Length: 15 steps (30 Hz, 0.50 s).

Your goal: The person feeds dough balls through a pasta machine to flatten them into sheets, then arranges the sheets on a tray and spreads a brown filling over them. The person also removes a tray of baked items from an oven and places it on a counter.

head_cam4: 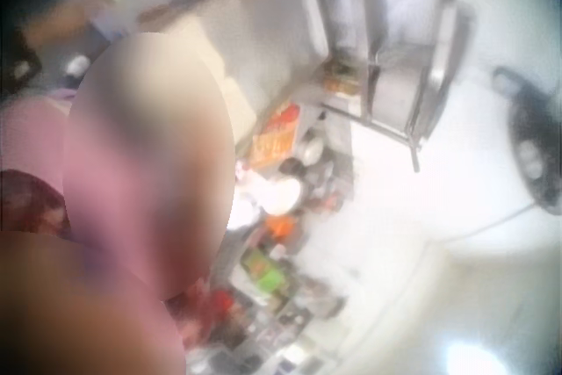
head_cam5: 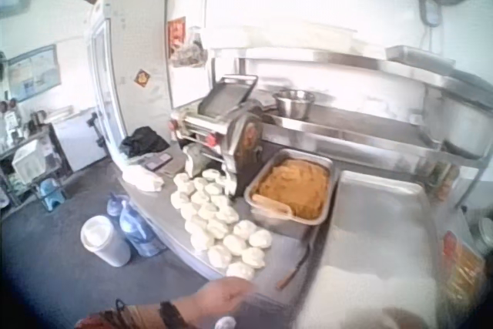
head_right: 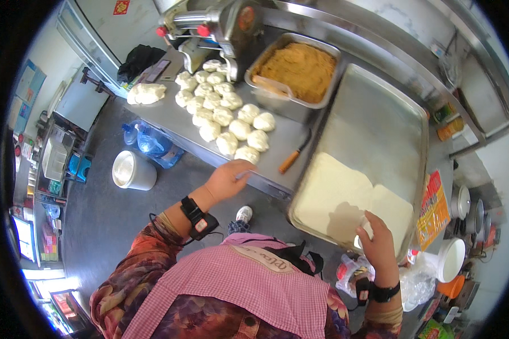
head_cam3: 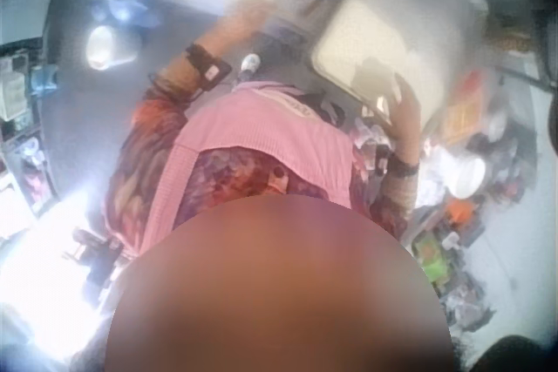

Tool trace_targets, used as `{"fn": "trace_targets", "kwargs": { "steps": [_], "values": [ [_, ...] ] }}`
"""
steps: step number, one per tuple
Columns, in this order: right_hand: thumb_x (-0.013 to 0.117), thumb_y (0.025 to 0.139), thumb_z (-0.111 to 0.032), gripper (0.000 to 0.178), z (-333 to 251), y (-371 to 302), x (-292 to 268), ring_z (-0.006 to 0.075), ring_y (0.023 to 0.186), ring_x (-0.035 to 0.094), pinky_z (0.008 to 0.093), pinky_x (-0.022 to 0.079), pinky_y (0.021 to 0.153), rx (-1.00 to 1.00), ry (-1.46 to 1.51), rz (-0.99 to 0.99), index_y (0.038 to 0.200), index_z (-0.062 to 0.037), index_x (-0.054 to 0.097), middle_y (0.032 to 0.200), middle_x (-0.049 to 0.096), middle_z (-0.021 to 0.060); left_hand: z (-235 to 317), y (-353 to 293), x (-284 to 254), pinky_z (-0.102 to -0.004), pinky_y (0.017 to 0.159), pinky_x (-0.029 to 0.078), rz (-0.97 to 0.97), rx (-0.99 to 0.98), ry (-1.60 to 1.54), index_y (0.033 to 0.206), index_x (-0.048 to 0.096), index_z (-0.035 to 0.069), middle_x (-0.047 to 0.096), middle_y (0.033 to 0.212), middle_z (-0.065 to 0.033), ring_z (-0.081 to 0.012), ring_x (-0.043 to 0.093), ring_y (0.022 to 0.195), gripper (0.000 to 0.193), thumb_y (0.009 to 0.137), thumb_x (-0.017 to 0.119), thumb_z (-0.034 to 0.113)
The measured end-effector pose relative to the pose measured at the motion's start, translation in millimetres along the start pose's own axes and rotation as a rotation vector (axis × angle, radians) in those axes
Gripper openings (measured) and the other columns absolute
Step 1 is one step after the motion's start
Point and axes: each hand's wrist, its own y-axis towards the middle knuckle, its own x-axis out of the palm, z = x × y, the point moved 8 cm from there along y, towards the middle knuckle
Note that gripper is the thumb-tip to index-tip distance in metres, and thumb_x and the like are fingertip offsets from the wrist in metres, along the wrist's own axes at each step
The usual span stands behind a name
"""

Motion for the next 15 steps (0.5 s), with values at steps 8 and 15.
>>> {"fn": "trace_targets", "kwargs": {
  "steps": [8, 15],
  "values": [
    [0.063, 0.086, -0.012, 0.032, -81, 46, 8, 0.0291, 0.106, 0.060, 0.0357, 0.045, 0.093, 0.020, 0.074, 0.273, 0.115, -0.0001, 0.060, 0.112, 0.063, 0.0187, -204, 17, -121, -0.0402, 0.095, 0.044, 0.138, -0.239, 0.482, 0.118, 0.059, 0.009, 0.055, 0.123, -0.0139, -0.0340, 0.050, 0.115, 0.037, 0.082, 0.052, 0.003],
    [0.065, 0.083, -0.007, 0.028, -160, 77, 57, 0.0327, 0.098, 0.062, 0.0370, 0.049, 0.085, -0.086, -0.018, 0.177, 0.110, -0.0007, 0.062, 0.104, 0.065, 0.0177, -264, 59, -114, -0.0385, 0.095, 0.043, -0.160, -0.093, 0.474, 0.121, 0.058, 0.015, 0.055, 0.120, -0.0123, -0.0318, 0.049, 0.115, 0.044, 0.078, 0.063, 0.009]
  ]
}}
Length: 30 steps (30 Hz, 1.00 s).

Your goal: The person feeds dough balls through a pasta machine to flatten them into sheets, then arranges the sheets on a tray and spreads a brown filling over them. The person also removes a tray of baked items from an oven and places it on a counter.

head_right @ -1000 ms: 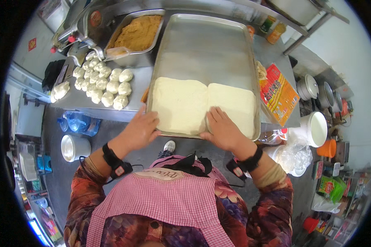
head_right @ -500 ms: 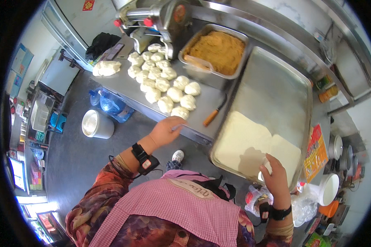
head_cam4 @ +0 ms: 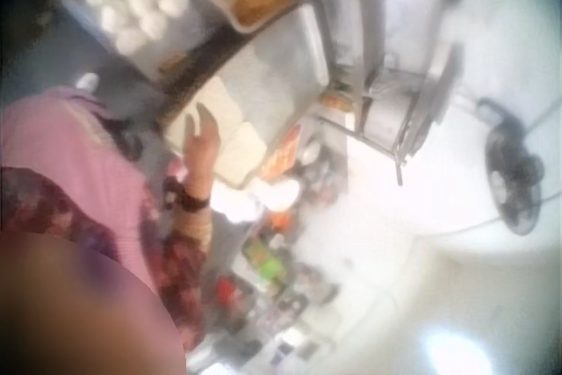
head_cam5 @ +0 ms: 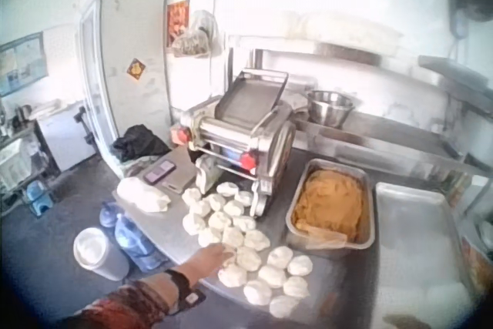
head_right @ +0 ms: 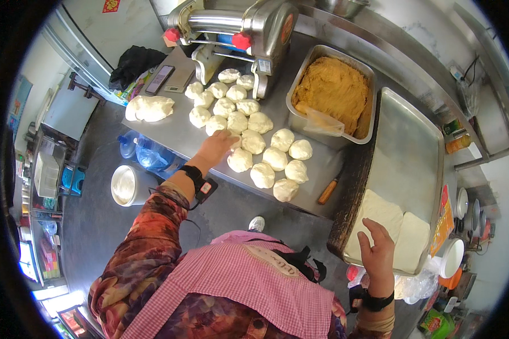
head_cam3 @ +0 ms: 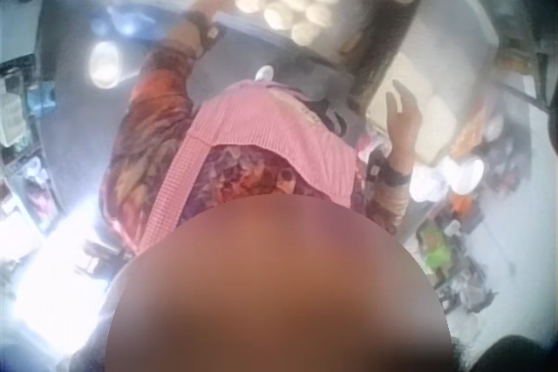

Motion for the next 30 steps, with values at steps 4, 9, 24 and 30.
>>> {"fn": "trace_targets", "kwargs": {
  "steps": [4, 9, 24, 30],
  "values": [
    [0.064, 0.084, -0.009, 0.026, -12, 2, 3, 0.0330, 0.097, 0.063, 0.0371, 0.049, 0.084, 0.072, -0.035, 0.021, 0.108, -0.0011, 0.063, 0.103, 0.065, 0.0176, -51, 14, -5, -0.0379, 0.092, 0.045, -0.014, -0.324, -0.484, 0.110, 0.064, 0.011, 0.062, 0.106, -0.0141, -0.0325, 0.055, 0.107, 0.035, 0.076, 0.060, 0.005],
    [0.064, 0.083, -0.009, 0.026, -27, -6, 13, 0.0331, 0.096, 0.063, 0.0365, 0.049, 0.084, 0.098, -0.029, 0.026, 0.108, -0.0017, 0.063, 0.103, 0.065, 0.0179, -38, -30, -20, -0.0402, 0.091, 0.045, 0.084, 0.059, -0.221, 0.097, 0.067, 0.010, 0.063, 0.101, -0.0140, -0.0348, 0.055, 0.103, 0.027, 0.075, 0.055, 0.001],
    [0.075, 0.075, -0.013, 0.053, -153, -12, 120, 0.0312, 0.108, 0.059, 0.0367, 0.047, 0.091, -0.064, 0.150, -0.023, 0.123, -0.0016, 0.055, 0.117, 0.061, 0.0174, -8, -122, -73, -0.0387, 0.097, 0.046, -0.332, -0.391, -2.118, 0.128, 0.047, 0.004, 0.057, 0.123, -0.0115, -0.0249, 0.056, 0.114, 0.041, 0.090, 0.057, 0.013],
    [0.081, 0.069, -0.015, 0.088, -237, 32, 201, 0.0295, 0.122, 0.049, 0.0367, 0.040, 0.100, -0.098, 0.624, -0.131, 0.141, -0.0015, 0.033, 0.135, 0.047, 0.0182, 50, -139, -101, -0.0371, 0.092, 0.051, -0.458, -0.258, -2.056, 0.127, 0.050, 0.003, 0.058, 0.121, -0.0118, -0.0252, 0.060, 0.108, 0.040, 0.088, 0.060, 0.004]
  ]
}}
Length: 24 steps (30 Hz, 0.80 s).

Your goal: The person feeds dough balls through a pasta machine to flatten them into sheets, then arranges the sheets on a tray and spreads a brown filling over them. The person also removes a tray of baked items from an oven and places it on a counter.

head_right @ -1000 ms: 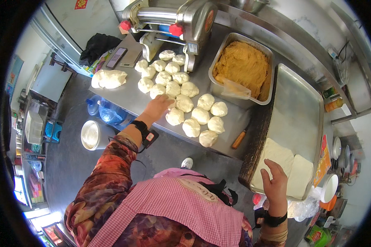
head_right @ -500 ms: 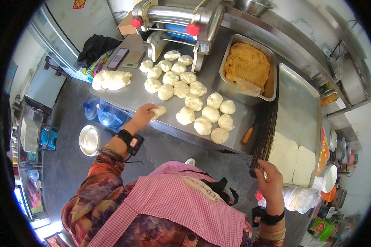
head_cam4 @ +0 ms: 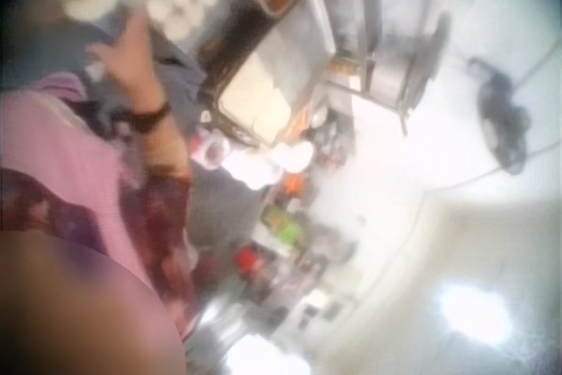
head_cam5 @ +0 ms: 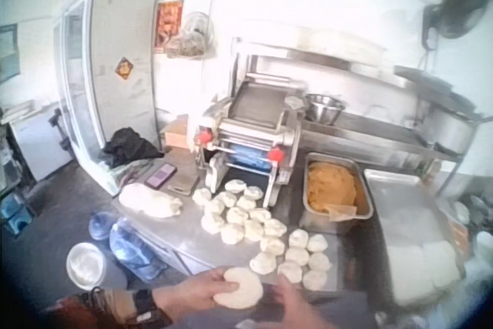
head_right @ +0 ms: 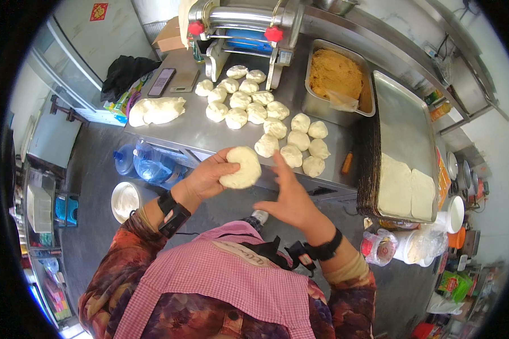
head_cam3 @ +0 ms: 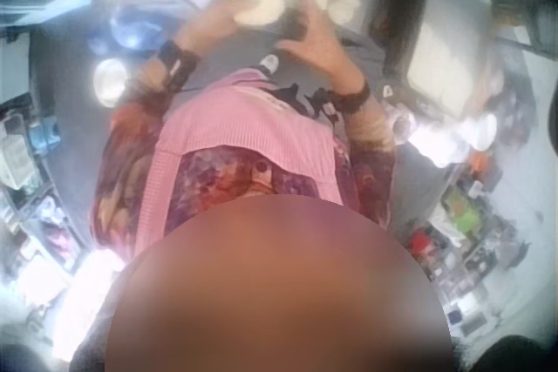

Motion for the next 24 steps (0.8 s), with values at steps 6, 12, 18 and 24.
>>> {"fn": "trace_targets", "kwargs": {
  "steps": [6, 12, 18, 24],
  "values": [
    [0.073, 0.077, -0.005, 0.057, -6, 53, 27, 0.0194, 0.103, 0.059, 0.0307, 0.049, 0.089, 0.101, 0.331, -0.086, 0.130, -0.0032, 0.050, 0.116, 0.060, 0.0108, 26, 10, 7, -0.0333, 0.088, 0.052, -0.062, -0.087, 0.352, 0.132, 0.046, 0.003, 0.057, 0.121, -0.0114, -0.0213, 0.058, 0.110, 0.043, 0.089, 0.054, 0.002],
    [0.061, 0.082, 0.008, 0.029, -2, 129, 26, 0.0139, 0.089, 0.063, 0.0256, 0.055, 0.078, 0.150, 0.425, -0.013, 0.110, -0.0001, 0.062, 0.104, 0.065, 0.0076, 98, 27, -12, -0.0318, 0.082, 0.053, -0.196, -0.172, 0.066, 0.127, 0.053, 0.002, 0.058, 0.122, -0.0102, -0.0205, 0.061, 0.103, 0.036, 0.092, 0.054, 0.011],
    [0.069, 0.082, -0.007, 0.046, -24, 210, 32, 0.0092, 0.103, 0.054, 0.0237, 0.046, 0.084, 0.094, 0.547, -0.049, 0.126, -0.0042, 0.056, 0.128, 0.052, 0.0073, 198, 62, -26, -0.0270, 0.084, 0.049, -0.034, 0.301, 0.806, 0.115, 0.061, 0.005, 0.060, 0.113, -0.0055, -0.0128, 0.058, 0.099, 0.030, 0.086, 0.065, 0.004],
    [0.070, 0.084, -0.009, 0.040, -33, 256, 19, 0.0066, 0.077, 0.059, 0.0209, 0.049, 0.066, 0.285, 0.312, -0.047, 0.122, -0.0043, 0.059, 0.098, 0.065, 0.0025, 256, 86, -22, -0.0265, 0.087, 0.048, -0.173, 0.298, 0.903, 0.111, 0.062, 0.002, 0.063, 0.109, -0.0047, -0.0125, 0.059, 0.099, 0.028, 0.084, 0.062, -0.005]
  ]
}}
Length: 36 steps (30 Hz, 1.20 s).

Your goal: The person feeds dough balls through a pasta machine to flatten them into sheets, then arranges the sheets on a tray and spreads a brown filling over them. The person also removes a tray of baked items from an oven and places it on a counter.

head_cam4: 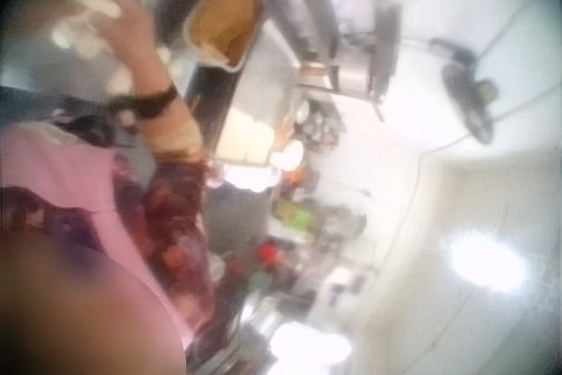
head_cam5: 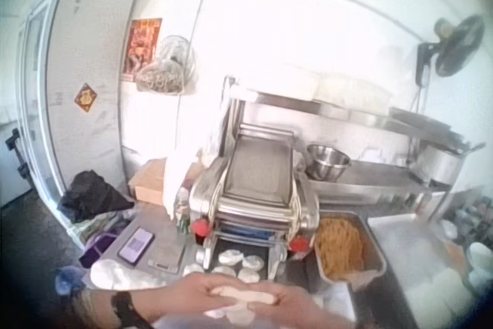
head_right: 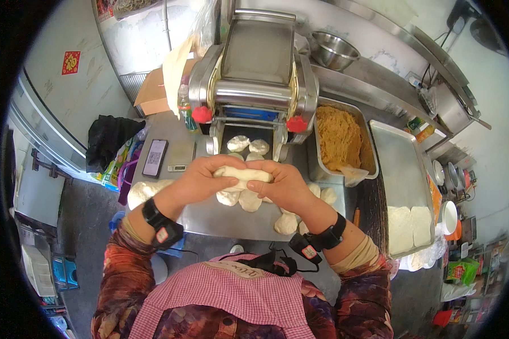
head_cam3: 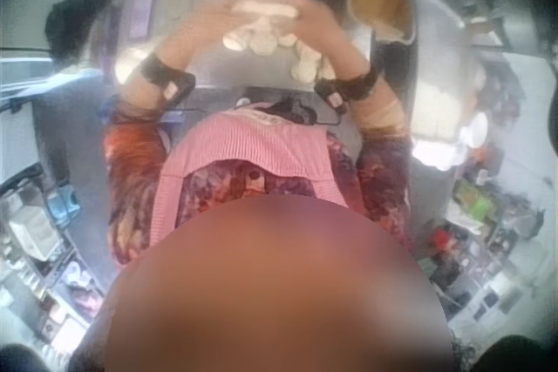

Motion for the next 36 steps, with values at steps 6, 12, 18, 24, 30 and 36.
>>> {"fn": "trace_targets", "kwargs": {
  "steps": [6, 12, 18, 24, 30, 36],
  "values": [
    [0.069, 0.084, -0.009, 0.031, -60, 28, -42, 0.0051, 0.069, 0.059, 0.0203, 0.050, 0.059, -0.079, -0.043, -0.054, 0.114, -0.0050, 0.064, 0.090, 0.067, 0.0023, 36, 33, -61, -0.0274, 0.088, 0.050, -0.017, -0.057, 0.117, 0.110, 0.065, 0.002, 0.065, 0.111, -0.0084, -0.0143, 0.061, 0.101, 0.028, 0.084, 0.060, -0.006],
    [0.069, 0.079, -0.009, 0.029, -129, 107, -99, 0.0119, 0.077, 0.061, 0.0244, 0.051, 0.064, -0.295, 0.024, 0.011, 0.106, -0.0006, 0.062, 0.090, 0.064, 0.0073, 107, 116, -106, -0.0277, 0.078, 0.049, 0.240, 0.380, 0.549, 0.104, 0.060, 0.006, 0.059, 0.094, -0.0027, -0.0133, 0.058, 0.083, 0.023, 0.082, 0.062, 0.001],
    [0.064, 0.077, -0.013, 0.018, -147, 172, -114, 0.0284, 0.089, 0.063, 0.0419, 0.048, 0.080, -0.400, -1.327, 0.333, 0.093, -0.0076, 0.067, 0.100, 0.066, 0.0115, 96, 182, -108, -0.0403, 0.079, 0.047, 0.317, 0.393, 1.424, 0.085, 0.066, 0.006, 0.063, 0.085, -0.0133, -0.0335, 0.059, 0.090, 0.015, 0.071, 0.061, 0.003],
    [0.052, 0.082, -0.007, 0.025, -116, 176, -97, 0.0328, 0.097, 0.061, 0.0512, 0.042, 0.086, -0.201, -1.722, 0.118, 0.104, -0.0092, 0.063, 0.099, 0.065, 0.0123, 64, 189, -113, -0.0437, 0.076, 0.049, 0.129, 0.269, 1.550, 0.083, 0.071, 0.007, 0.067, 0.082, -0.0150, -0.0356, 0.062, 0.084, 0.018, 0.071, 0.059, 0.002],
    [0.053, 0.083, -0.007, 0.033, -111, 141, -87, 0.0357, 0.105, 0.057, 0.0569, 0.031, 0.101, -0.353, -1.676, 0.200, 0.117, -0.0070, 0.058, 0.104, 0.064, 0.0130, 58, 213, -109, -0.0446, 0.072, 0.049, 0.230, 0.210, 1.677, 0.072, 0.069, 0.006, 0.066, 0.078, -0.0156, -0.0345, 0.063, 0.082, 0.008, 0.072, 0.062, 0.010],
    [0.055, 0.081, 0.000, 0.031, -117, 55, -72, 0.0373, 0.112, 0.053, 0.0534, 0.034, 0.101, -0.839, -1.163, 0.298, 0.111, -0.0035, 0.060, 0.104, 0.063, 0.0138, 56, 199, -92, -0.0452, 0.075, 0.049, 0.077, 0.037, 1.615, 0.081, 0.067, 0.004, 0.066, 0.082, -0.0179, -0.0373, 0.062, 0.084, 0.011, 0.076, 0.058, 0.009]
  ]
}}
